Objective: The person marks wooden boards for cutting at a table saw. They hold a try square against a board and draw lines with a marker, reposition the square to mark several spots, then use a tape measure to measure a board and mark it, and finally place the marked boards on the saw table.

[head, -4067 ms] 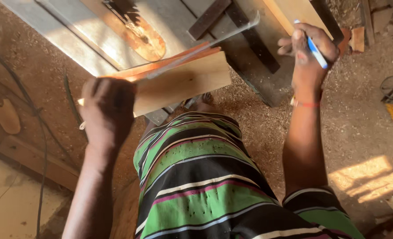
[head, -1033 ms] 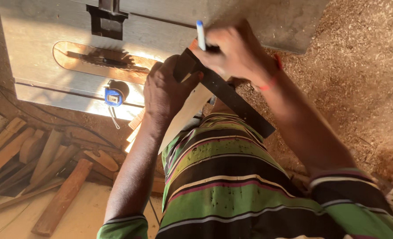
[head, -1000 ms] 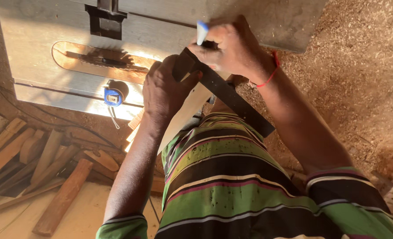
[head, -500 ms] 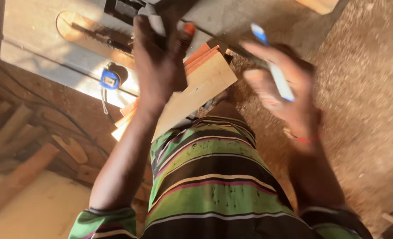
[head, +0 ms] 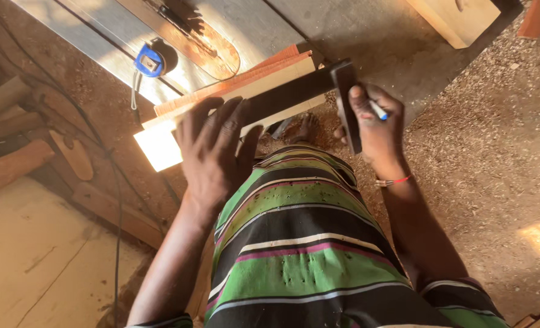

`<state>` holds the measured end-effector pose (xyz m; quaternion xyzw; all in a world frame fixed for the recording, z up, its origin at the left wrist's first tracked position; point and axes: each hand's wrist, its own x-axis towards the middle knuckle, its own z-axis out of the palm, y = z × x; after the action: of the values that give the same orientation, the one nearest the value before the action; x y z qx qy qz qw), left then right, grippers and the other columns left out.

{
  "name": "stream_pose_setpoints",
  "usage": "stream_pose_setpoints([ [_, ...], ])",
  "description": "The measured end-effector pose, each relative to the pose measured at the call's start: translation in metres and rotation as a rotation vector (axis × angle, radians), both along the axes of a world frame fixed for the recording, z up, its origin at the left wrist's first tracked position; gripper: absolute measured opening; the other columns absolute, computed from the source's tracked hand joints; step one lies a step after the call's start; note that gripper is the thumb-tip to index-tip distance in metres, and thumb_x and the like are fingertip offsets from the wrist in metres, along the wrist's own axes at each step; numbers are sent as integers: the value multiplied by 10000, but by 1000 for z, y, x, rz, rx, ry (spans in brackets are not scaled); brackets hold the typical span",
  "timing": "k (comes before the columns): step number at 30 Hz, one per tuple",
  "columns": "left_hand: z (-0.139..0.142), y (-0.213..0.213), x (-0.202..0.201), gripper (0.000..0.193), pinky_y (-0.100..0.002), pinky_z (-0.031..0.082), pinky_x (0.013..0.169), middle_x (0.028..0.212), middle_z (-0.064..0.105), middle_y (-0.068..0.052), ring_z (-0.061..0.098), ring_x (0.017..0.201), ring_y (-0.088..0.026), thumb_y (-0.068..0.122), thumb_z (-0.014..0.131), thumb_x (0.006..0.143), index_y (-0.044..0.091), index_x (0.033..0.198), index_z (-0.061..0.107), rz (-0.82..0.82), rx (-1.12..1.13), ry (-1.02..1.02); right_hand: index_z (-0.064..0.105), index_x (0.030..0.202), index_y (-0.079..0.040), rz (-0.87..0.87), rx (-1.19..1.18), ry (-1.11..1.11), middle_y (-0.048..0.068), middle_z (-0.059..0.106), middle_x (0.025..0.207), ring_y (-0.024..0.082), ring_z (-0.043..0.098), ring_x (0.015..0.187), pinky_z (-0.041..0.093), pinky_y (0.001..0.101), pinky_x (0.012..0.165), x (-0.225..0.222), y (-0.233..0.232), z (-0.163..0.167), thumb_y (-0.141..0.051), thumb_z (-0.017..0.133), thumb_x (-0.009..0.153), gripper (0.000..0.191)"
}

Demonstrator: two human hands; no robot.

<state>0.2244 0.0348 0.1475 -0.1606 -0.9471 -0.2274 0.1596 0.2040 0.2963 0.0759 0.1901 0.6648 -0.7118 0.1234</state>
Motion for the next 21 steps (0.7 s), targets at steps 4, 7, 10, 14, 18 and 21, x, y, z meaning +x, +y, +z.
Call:
stream_pose_setpoints([
  [4,-53,0,25,582,-532,368,1091,1406,577,-126,493,1323,-358,312,781,947,65,1436,586,22,-21,-109,701,1121,-47,83,145,-15,0,657,756,108,660,517,483,231,397,8,-1,-15,-438,651,997,414],
  [7,-75,2,32,607,-532,364,1070,1390,542,-95,489,1297,-339,307,776,941,103,1470,559,48,-41,-103,687,1102,-32,91,148,-12,-12,634,751,100,648,523,471,224,409,10,-3,-16,-445,645,1016,423],
  [10,-86,4,28,573,-517,373,1060,1357,551,-80,508,1268,-314,267,776,945,129,1465,579,64,-60,-30,679,1091,-17,87,153,7,-15,638,769,102,653,530,471,222,419,9,0,-13,-448,648,1021,438],
  [14,-90,7,24,547,-506,383,1053,1350,550,-76,519,1256,-301,225,773,962,116,1466,591,44,-58,-22,695,1154,-22,78,134,38,-12,630,764,100,657,546,495,220,440,13,6,-11,-445,650,1019,447],
  [18,-92,13,26,507,-507,390,1029,1338,551,-91,523,1229,-309,178,755,958,75,1433,609,25,-61,13,693,1130,-12,67,167,31,-1,635,763,113,673,557,494,226,440,20,12,-17,-430,655,1026,433],
  [21,-95,20,26,470,-487,412,1026,1331,555,-86,540,1228,-284,157,741,969,49,1413,631,44,-95,53,694,1154,-14,102,280,123,13,659,819,119,700,620,532,230,476,19,20,-14,-372,639,1062,374],
])
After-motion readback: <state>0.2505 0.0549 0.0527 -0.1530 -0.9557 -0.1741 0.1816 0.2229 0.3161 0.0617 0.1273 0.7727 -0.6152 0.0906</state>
